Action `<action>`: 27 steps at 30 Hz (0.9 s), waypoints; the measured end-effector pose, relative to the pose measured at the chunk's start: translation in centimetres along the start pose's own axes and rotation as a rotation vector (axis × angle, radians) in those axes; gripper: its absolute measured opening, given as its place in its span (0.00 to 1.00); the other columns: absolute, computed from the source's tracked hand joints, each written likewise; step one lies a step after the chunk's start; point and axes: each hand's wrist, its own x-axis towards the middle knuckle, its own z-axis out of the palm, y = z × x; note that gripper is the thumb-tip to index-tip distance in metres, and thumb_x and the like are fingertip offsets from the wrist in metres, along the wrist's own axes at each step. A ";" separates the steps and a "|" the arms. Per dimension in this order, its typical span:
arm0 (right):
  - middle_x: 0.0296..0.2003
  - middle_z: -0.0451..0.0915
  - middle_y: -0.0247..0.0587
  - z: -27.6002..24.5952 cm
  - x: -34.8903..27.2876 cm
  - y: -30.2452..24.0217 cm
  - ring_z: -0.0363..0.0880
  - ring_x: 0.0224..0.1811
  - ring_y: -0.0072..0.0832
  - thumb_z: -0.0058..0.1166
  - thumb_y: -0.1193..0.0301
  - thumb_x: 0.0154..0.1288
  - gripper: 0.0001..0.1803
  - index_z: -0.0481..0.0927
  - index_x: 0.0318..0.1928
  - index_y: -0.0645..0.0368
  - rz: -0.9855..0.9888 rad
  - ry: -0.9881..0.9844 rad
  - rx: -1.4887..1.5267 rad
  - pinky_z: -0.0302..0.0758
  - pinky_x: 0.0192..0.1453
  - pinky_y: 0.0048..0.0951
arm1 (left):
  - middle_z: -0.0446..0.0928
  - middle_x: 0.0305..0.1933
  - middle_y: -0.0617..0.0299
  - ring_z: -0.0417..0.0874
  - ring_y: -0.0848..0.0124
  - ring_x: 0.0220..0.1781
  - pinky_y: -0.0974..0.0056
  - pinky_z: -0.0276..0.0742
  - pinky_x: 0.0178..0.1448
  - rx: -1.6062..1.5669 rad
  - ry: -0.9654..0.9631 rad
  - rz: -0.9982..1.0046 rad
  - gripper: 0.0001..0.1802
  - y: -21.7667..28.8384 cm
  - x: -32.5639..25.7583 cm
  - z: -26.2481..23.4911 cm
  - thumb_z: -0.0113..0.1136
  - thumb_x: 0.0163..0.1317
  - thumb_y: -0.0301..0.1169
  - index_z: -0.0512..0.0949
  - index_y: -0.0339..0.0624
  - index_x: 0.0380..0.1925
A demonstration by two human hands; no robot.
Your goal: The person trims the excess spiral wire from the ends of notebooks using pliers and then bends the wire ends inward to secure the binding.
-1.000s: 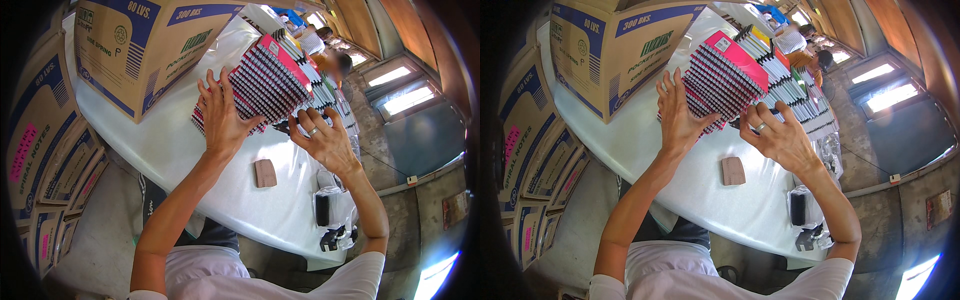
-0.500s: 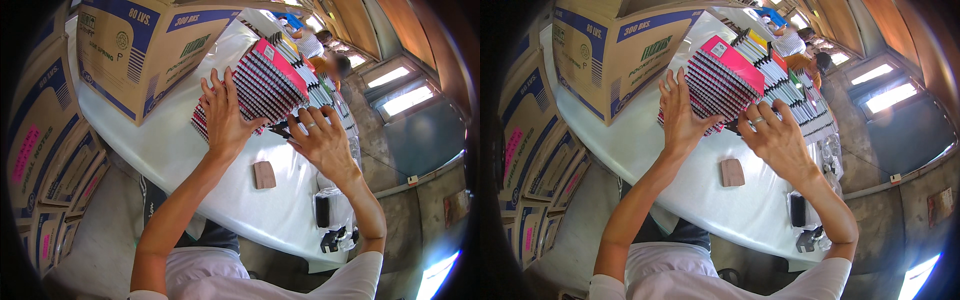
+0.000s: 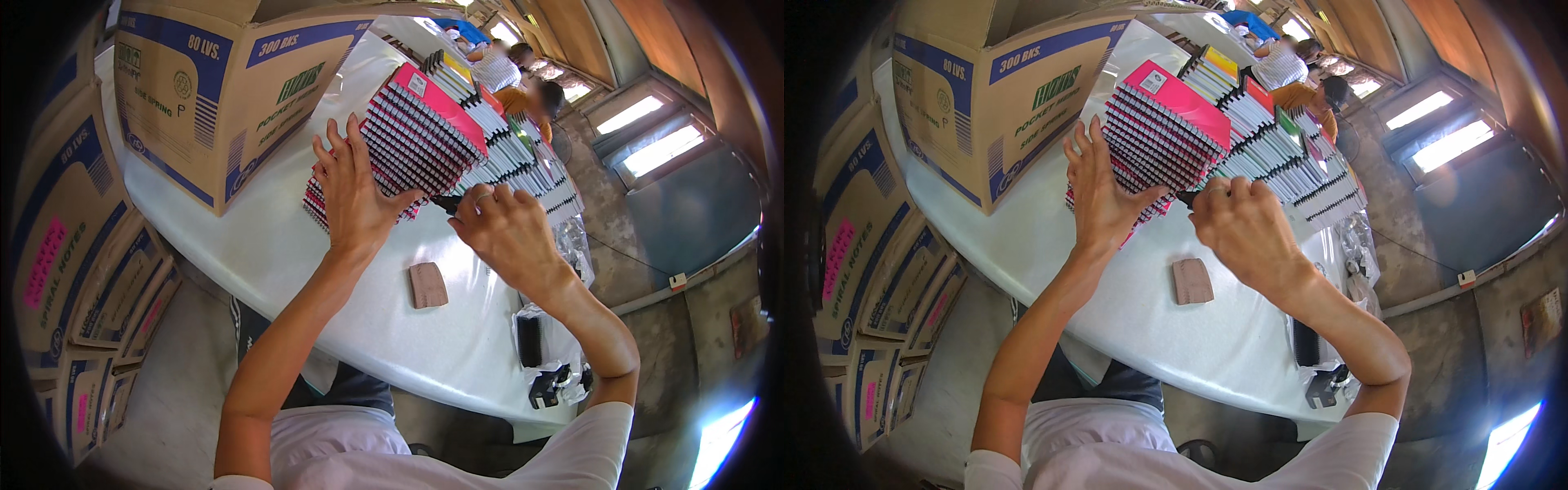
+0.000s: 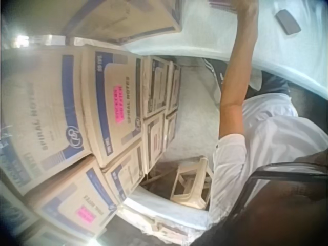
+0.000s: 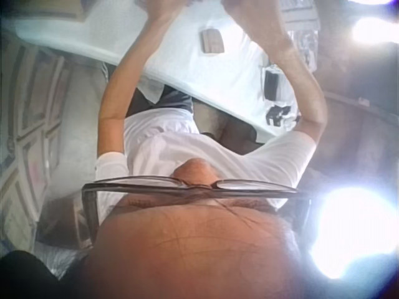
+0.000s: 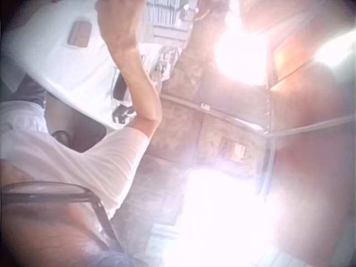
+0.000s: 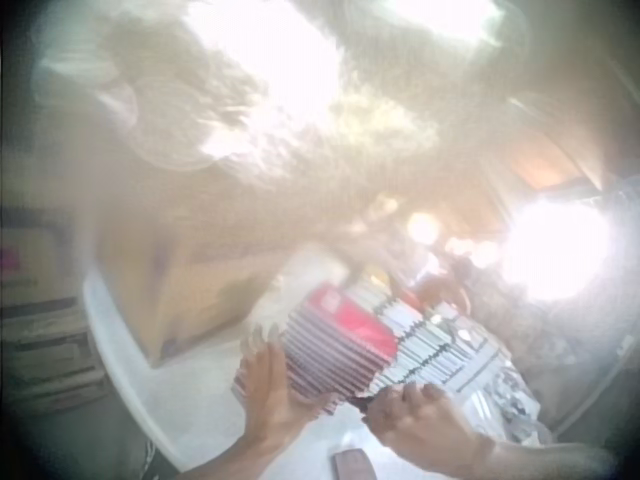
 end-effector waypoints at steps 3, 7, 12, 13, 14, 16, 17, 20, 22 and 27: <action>0.44 0.77 0.37 -0.6 0.2 1.9 0.74 0.51 0.29 0.61 0.68 0.53 0.16 0.79 0.44 0.58 -0.088 0.265 0.008 0.71 0.57 0.34 | 0.48 0.73 0.33 0.47 0.31 0.73 0.32 0.52 0.68 -0.002 0.017 0.052 0.71 0.2 0.1 -0.1 0.82 0.32 0.51 0.47 0.35 0.72; 0.50 0.72 0.33 0.7 -0.2 3.5 0.70 0.55 0.26 0.59 0.71 0.55 0.18 0.76 0.48 0.51 -0.173 0.354 -0.128 0.68 0.63 0.34 | 0.48 0.73 0.33 0.47 0.31 0.74 0.32 0.52 0.69 -0.019 0.007 0.027 0.72 0.4 0.4 0.1 0.82 0.32 0.51 0.46 0.36 0.72; 0.46 0.74 0.29 1.0 -0.2 4.1 0.71 0.51 0.24 0.58 0.72 0.55 0.13 0.78 0.43 0.50 -0.235 0.363 -0.204 0.70 0.59 0.31 | 0.48 0.73 0.32 0.47 0.30 0.74 0.31 0.52 0.69 0.000 -0.023 -0.003 0.71 0.7 0.4 0.2 0.82 0.33 0.50 0.46 0.37 0.72; 0.43 0.74 0.29 1.0 -0.2 4.0 0.72 0.50 0.24 0.58 0.72 0.55 0.11 0.78 0.41 0.51 -0.237 0.329 -0.161 0.71 0.57 0.31 | 0.48 0.73 0.32 0.47 0.30 0.74 0.31 0.52 0.69 -0.005 -0.020 -0.002 0.71 0.7 0.4 0.2 0.82 0.33 0.50 0.46 0.37 0.72; 0.41 0.75 0.29 0.9 -0.2 3.8 0.73 0.48 0.24 0.57 0.72 0.56 0.09 0.79 0.39 0.52 -0.239 0.294 -0.117 0.71 0.55 0.30 | 0.48 0.73 0.32 0.47 0.30 0.74 0.31 0.52 0.69 -0.011 -0.019 0.000 0.71 0.6 0.4 0.1 0.82 0.33 0.49 0.46 0.37 0.72; 0.38 0.77 0.29 0.6 -0.2 2.6 0.75 0.44 0.24 0.57 0.71 0.56 0.07 0.80 0.37 0.55 -0.158 0.120 -0.070 0.73 0.50 0.29 | 0.48 0.73 0.32 0.47 0.30 0.73 0.31 0.52 0.69 -0.018 -0.013 0.007 0.71 0.6 0.4 0.0 0.82 0.33 0.49 0.46 0.37 0.72; 0.36 0.77 0.30 0.3 0.0 1.2 0.76 0.43 0.24 0.56 0.70 0.56 0.07 0.80 0.36 0.57 -0.078 -0.015 -0.063 0.73 0.48 0.28 | 0.48 0.73 0.32 0.47 0.30 0.73 0.31 0.51 0.69 -0.015 -0.005 0.012 0.71 0.5 0.4 -0.1 0.82 0.33 0.48 0.46 0.37 0.72; 0.35 0.79 0.35 -0.8 0.0 0.2 0.78 0.42 0.25 0.56 0.69 0.57 0.10 0.80 0.37 0.61 0.029 -0.102 -0.052 0.74 0.44 0.29 | 0.48 0.73 0.32 0.46 0.30 0.73 0.31 0.51 0.69 -0.019 -0.002 0.019 0.71 0.9 0.5 0.0 0.82 0.33 0.48 0.46 0.37 0.72; 0.38 0.80 0.39 -1.0 0.2 1.7 0.78 0.44 0.27 0.57 0.68 0.56 0.12 0.80 0.39 0.63 -0.036 0.170 -0.039 0.74 0.46 0.29 | 0.47 0.73 0.33 0.46 0.31 0.74 0.32 0.51 0.70 0.000 0.014 0.026 0.71 0.8 0.6 -0.1 0.82 0.33 0.49 0.46 0.37 0.72; 0.45 0.76 0.34 0.4 -0.4 5.2 0.73 0.51 0.28 0.62 0.69 0.50 0.17 0.78 0.43 0.54 -0.185 0.378 -0.051 0.69 0.60 0.32 | 0.46 0.74 0.34 0.45 0.31 0.74 0.32 0.51 0.70 -0.023 -0.002 0.002 0.72 0.9 1.0 0.0 0.81 0.33 0.51 0.46 0.37 0.72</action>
